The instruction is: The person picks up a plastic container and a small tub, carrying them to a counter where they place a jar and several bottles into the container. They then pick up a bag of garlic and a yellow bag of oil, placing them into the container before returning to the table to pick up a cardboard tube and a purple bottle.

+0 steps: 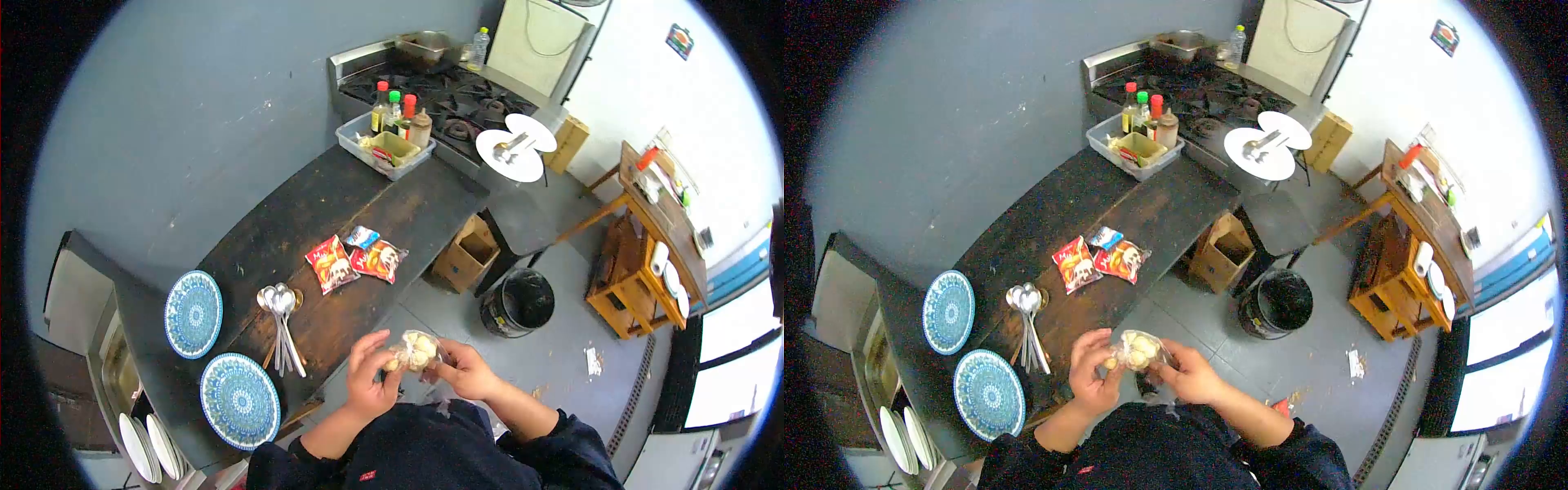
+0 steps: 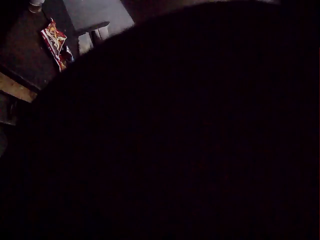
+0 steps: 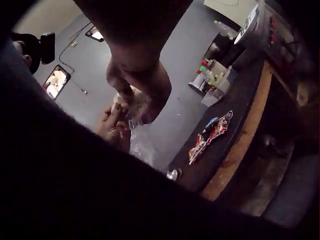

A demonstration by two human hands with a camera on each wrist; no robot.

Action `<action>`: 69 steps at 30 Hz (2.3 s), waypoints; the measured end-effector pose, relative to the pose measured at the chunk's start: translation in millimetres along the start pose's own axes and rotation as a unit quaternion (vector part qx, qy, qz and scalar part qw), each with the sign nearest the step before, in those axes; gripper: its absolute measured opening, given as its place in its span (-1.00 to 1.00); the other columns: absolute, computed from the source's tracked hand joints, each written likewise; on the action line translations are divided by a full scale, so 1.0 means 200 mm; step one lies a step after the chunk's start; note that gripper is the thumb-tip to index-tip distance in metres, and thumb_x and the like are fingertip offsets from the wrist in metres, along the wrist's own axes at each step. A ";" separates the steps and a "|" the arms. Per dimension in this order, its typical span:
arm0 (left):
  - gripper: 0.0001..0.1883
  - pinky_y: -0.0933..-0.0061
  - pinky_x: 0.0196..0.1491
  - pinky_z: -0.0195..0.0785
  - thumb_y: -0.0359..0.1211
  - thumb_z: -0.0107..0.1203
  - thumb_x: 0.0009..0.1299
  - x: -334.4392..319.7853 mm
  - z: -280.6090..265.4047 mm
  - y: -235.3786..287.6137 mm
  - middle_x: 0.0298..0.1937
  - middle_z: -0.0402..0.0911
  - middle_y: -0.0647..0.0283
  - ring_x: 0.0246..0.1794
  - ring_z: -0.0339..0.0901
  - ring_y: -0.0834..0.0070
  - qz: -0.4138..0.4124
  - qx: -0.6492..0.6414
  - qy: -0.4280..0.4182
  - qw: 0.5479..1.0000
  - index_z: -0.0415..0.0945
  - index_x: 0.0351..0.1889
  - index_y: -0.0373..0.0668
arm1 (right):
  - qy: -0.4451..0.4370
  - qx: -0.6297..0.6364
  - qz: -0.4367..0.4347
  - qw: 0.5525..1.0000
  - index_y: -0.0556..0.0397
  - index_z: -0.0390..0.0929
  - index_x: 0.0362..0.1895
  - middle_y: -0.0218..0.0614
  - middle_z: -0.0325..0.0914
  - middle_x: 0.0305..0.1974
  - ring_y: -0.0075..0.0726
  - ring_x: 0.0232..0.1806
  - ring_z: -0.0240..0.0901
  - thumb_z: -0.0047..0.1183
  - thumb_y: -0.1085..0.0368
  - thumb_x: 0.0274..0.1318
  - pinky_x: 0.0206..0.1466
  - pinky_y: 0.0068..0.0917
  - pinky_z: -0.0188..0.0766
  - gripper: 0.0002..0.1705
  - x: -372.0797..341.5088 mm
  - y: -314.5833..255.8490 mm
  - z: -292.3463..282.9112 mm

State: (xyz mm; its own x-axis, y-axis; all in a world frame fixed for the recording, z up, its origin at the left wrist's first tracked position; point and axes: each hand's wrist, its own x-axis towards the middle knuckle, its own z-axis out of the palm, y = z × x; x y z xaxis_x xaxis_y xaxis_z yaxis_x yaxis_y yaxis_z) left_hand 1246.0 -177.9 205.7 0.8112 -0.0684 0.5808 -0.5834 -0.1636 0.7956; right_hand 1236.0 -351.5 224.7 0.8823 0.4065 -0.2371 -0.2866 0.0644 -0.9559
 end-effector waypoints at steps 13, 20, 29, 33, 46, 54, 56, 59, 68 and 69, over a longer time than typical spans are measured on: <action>-0.58 0.30 -0.13 0.28 -0.29 0.25 -0.08 0.91 0.41 -0.42 -0.12 0.39 0.09 -0.15 0.40 0.19 0.073 0.202 -0.112 0.970 0.40 -0.26 -0.23 | -0.079 0.023 -0.067 0.994 0.06 -0.09 0.16 -0.35 0.26 -0.16 -0.49 -0.08 0.22 0.09 0.51 -0.19 -0.01 -0.56 0.17 -0.19 0.81 -0.46 -0.86; -0.66 0.36 -0.15 0.27 -0.33 0.20 0.00 1.65 0.27 -0.80 -0.19 0.43 0.09 -0.17 0.40 0.21 -0.002 0.295 -0.088 0.951 0.39 -0.27 -0.23 | 0.005 -0.011 -0.043 0.999 0.10 -0.02 0.11 -0.29 0.25 -0.15 -0.46 -0.11 0.24 0.14 0.49 -0.24 -0.03 -0.55 0.21 -0.21 1.05 -0.58 -1.38; -0.67 0.29 -0.09 0.22 -0.26 0.03 0.15 2.22 0.17 -1.66 -0.13 0.39 0.06 -0.09 0.33 0.17 -0.216 0.369 -0.193 0.883 0.35 -0.17 -0.21 | 0.084 -0.036 0.002 0.996 0.12 0.00 0.10 -0.28 0.25 -0.15 -0.42 -0.11 0.21 0.16 0.50 -0.30 -0.03 -0.50 0.20 -0.19 1.25 -0.49 -1.55; -0.64 0.29 -0.02 0.18 -0.25 -0.02 0.17 2.42 0.26 -1.97 -0.07 0.37 0.03 -0.03 0.29 0.15 -0.253 0.405 -0.253 0.841 0.33 -0.09 -0.18 | 0.123 -0.035 0.044 0.991 0.16 -0.02 0.10 -0.25 0.25 -0.15 -0.41 -0.12 0.23 0.17 0.50 -0.29 -0.05 -0.49 0.22 -0.19 1.26 -0.51 -1.54; -0.45 0.35 -0.10 0.29 -0.23 0.25 -0.19 2.54 0.45 -2.28 -0.16 0.47 0.06 -0.12 0.40 0.23 -0.369 0.437 -0.515 0.639 0.43 -0.19 -0.25 | 0.213 -0.005 0.056 0.975 0.15 -0.02 0.09 -0.25 0.27 -0.16 -0.40 -0.12 0.26 0.13 0.56 -0.29 -0.06 -0.50 0.24 -0.20 1.29 -0.51 -1.52; -0.54 0.37 -0.16 0.32 -0.26 0.20 -0.20 2.46 0.43 -2.30 -0.19 0.49 0.06 -0.21 0.45 0.25 -0.384 0.426 -0.449 0.685 0.50 -0.30 -0.27 | 0.193 -0.026 0.041 0.980 0.15 -0.03 0.09 -0.24 0.27 -0.14 -0.37 -0.10 0.26 0.13 0.56 -0.29 -0.03 -0.48 0.22 -0.20 1.33 -0.51 -1.52; -0.53 0.39 -0.20 0.32 -0.26 0.21 -0.22 2.47 0.43 -2.25 -0.23 0.50 0.09 -0.24 0.45 0.26 -0.392 0.390 -0.443 0.705 0.49 -0.28 -0.21 | 0.192 -0.026 0.037 0.980 0.16 -0.03 0.10 -0.23 0.26 -0.14 -0.37 -0.10 0.25 0.12 0.56 -0.29 -0.03 -0.48 0.22 -0.20 1.34 -0.52 -1.52; -0.55 0.39 -0.27 0.31 -0.29 0.22 -0.23 2.45 0.42 -2.27 -0.31 0.51 0.14 -0.29 0.45 0.29 -0.377 0.363 -0.416 0.744 0.45 -0.29 -0.14 | 0.193 -0.024 0.038 0.980 0.16 -0.03 0.10 -0.23 0.26 -0.13 -0.37 -0.09 0.24 0.12 0.56 -0.30 -0.02 -0.48 0.21 -0.19 1.34 -0.56 -1.52; -0.71 0.54 -0.22 0.22 -0.57 0.18 -0.07 2.53 0.36 -2.16 -0.39 0.44 0.38 -0.34 0.34 0.60 -0.303 0.157 -0.293 0.893 0.34 -0.40 -0.16 | 0.194 -0.069 0.025 0.978 0.16 -0.01 0.10 -0.23 0.26 -0.13 -0.37 -0.08 0.23 0.15 0.53 -0.32 -0.01 -0.48 0.20 -0.18 1.35 -0.54 -1.53; -0.71 0.53 -0.21 0.22 -0.57 0.17 -0.06 2.55 0.37 -2.09 -0.38 0.45 0.38 -0.33 0.35 0.59 -0.289 0.141 -0.296 0.899 0.35 -0.40 -0.17 | 0.194 -0.076 0.025 0.978 0.16 0.00 0.10 -0.23 0.26 -0.13 -0.37 -0.08 0.23 0.15 0.52 -0.32 -0.01 -0.48 0.20 -0.18 1.35 -0.55 -1.53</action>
State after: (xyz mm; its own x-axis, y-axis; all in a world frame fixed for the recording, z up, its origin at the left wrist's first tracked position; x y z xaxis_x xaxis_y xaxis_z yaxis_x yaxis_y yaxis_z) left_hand 1905.9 -216.4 157.5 0.9036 -0.3903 -0.1763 -0.0909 -0.5771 0.8116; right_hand 1620.4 -527.0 212.0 0.9522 0.0284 -0.3040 -0.3002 -0.0953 -0.9491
